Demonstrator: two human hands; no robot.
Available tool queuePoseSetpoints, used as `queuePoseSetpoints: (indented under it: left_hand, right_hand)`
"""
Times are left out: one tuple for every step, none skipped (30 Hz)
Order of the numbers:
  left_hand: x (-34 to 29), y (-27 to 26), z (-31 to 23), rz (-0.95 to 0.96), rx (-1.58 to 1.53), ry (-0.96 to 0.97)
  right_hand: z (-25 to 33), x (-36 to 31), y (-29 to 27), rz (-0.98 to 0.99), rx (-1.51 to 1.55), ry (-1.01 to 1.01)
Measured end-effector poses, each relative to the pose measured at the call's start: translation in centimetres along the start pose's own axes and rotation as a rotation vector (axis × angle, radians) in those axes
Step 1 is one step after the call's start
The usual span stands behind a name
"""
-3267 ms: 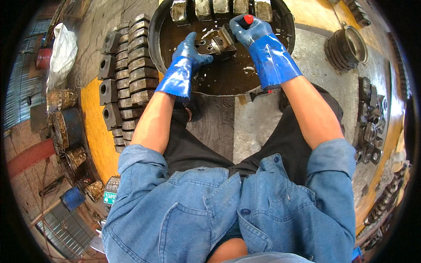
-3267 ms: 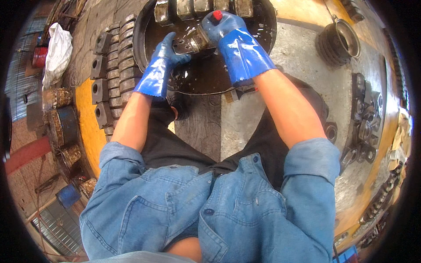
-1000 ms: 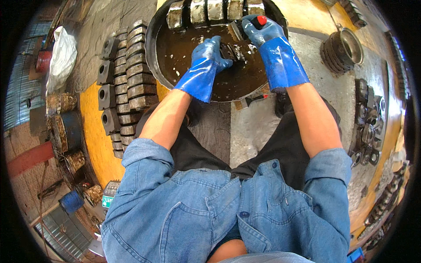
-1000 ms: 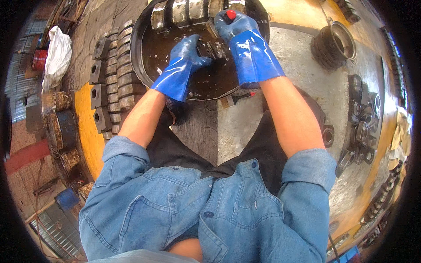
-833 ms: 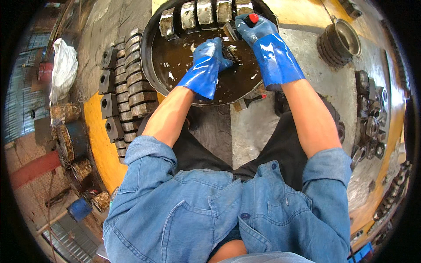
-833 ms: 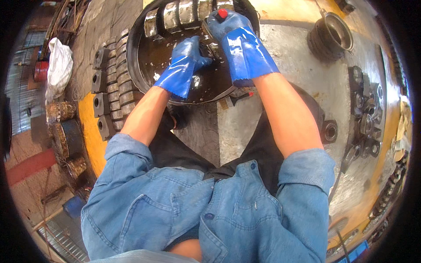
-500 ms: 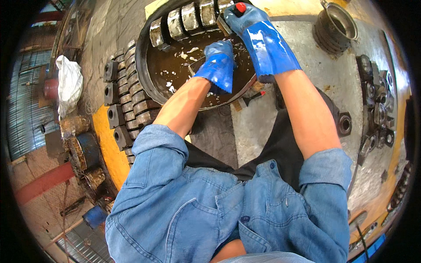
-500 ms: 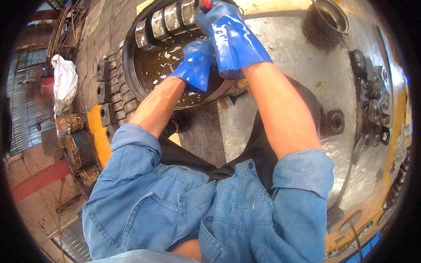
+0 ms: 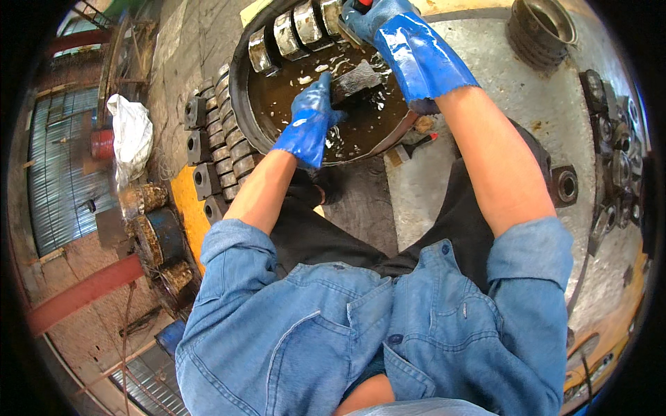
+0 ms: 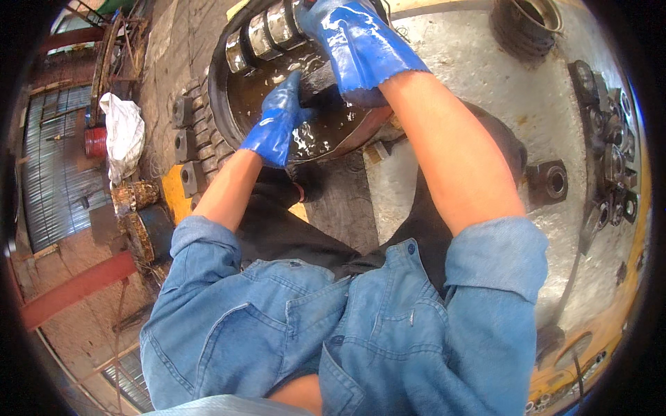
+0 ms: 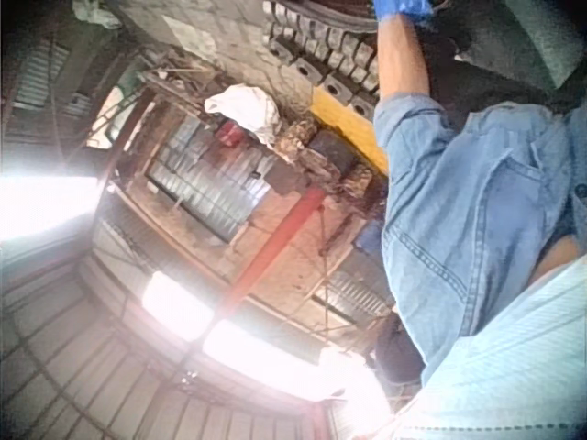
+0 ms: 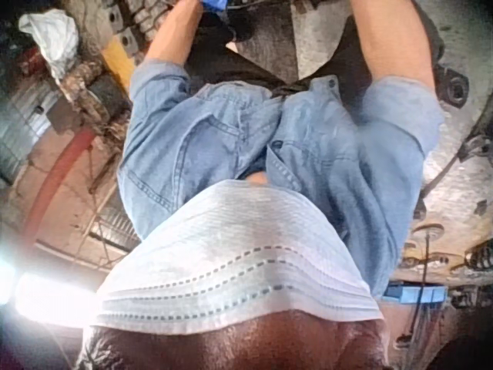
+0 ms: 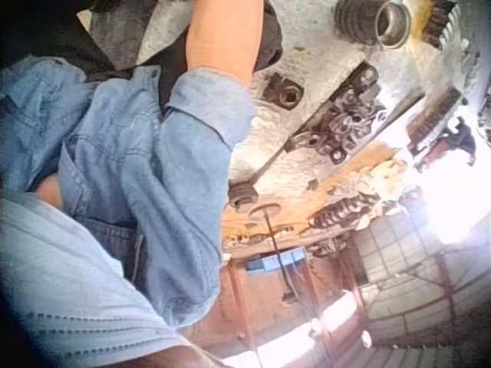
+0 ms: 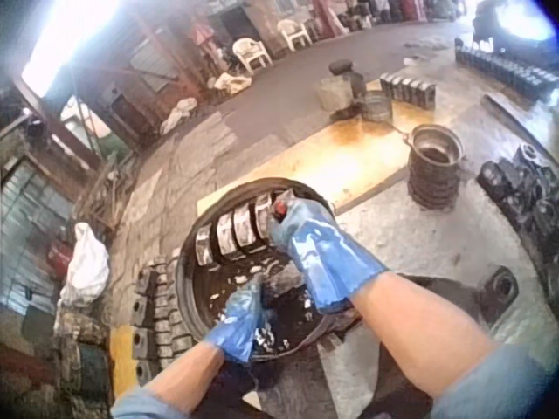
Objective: The person cleans various metal blocks and components by immersing them in a dark liquid and using a brush.
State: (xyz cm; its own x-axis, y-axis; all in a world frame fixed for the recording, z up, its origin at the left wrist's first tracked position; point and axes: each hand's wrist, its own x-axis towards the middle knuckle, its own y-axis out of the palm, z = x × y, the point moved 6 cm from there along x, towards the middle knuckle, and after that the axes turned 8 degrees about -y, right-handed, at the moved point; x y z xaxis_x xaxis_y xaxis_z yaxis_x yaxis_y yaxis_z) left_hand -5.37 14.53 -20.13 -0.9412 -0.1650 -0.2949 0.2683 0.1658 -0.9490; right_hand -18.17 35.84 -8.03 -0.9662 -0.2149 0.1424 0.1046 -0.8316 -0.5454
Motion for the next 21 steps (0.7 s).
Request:
queuePoseSetpoints:
  left_hand:
    - [-0.5,0.3,1.0,-0.053,-0.037,-0.019]
    - [-0.7,0.8,2.0,-0.069,-0.016,-0.063]
    - [-0.9,0.8,1.9,-0.073,-0.003,-0.069]
    - [-1.0,0.7,1.6,-0.078,0.011,-0.074]
    - [-0.9,0.8,1.3,-0.082,0.025,-0.078]
    - [-0.9,1.0,1.3,-0.134,0.080,-0.089]
    - [-0.6,1.3,1.3,-0.127,0.080,-0.092]
    - [-0.3,1.6,1.3,-0.119,0.079,-0.094]
    - [-0.5,1.8,1.9,-0.109,0.077,-0.112]
    - [-0.6,1.9,2.5,-0.097,0.068,-0.098]
    - [-0.9,1.7,2.8,-0.095,0.080,-0.109]
    - [0.2,1.2,0.9,-0.091,0.089,-0.062]
    - [-0.2,1.1,1.5,-0.083,0.104,-0.083]
    - [-0.3,0.5,1.6,-0.066,0.068,-0.058]
    - [0.1,0.6,2.2,-0.093,0.092,-0.069]
    - [0.4,0.2,1.8,-0.098,0.118,-0.075]
    - [0.6,-0.2,1.5,-0.102,0.144,-0.082]
    - [0.3,-1.6,0.8,-0.049,0.160,-0.074]
    - [0.4,-2.2,1.0,-0.088,0.186,-0.073]
    - [0.4,-2.8,1.3,-0.108,0.198,-0.091]
    - [0.4,-3.5,1.1,-0.126,0.209,-0.102]
  right_hand:
    - [0.0,-0.2,0.1,-0.015,-0.022,-0.004]
    - [0.1,-0.3,0.2,-0.031,-0.045,-0.008]
    - [0.0,-0.5,0.3,-0.044,-0.073,-0.011]
    - [-0.3,-0.6,0.8,0.007,-0.083,-0.008]
    - [-0.5,-0.6,1.3,0.030,-0.079,-0.038]
    - [-0.5,-0.5,1.7,0.058,-0.077,-0.072]
    - [-0.7,-0.5,2.1,0.086,-0.075,-0.105]
    - [-0.9,-0.6,2.1,0.054,-0.149,-0.132]
    - [0.1,-1.0,1.9,0.200,-0.228,-0.102]
    - [2.6,-2.2,0.5,0.278,-0.142,0.108]
    - [4.4,-3.4,-0.1,0.346,-0.060,0.322]
    - [0.8,-1.4,0.3,0.178,-0.340,0.060]
    - [0.9,-1.4,1.1,0.155,-0.308,0.020]
    - [1.3,-1.6,1.2,0.125,-0.285,-0.016]
    - [1.7,-1.9,1.6,0.099,-0.256,-0.056]
    - [1.4,-1.5,2.0,0.080,-0.336,-0.052]
    - [0.5,-1.3,2.4,0.157,-0.279,-0.034]
    - [0.9,-1.6,2.1,0.149,-0.283,0.004]
    - [1.4,-2.0,1.9,0.140,-0.286,0.038]
    - [1.2,-1.8,2.6,0.170,-0.322,0.025]
    - [0.8,-1.5,3.1,0.198,-0.360,0.018]
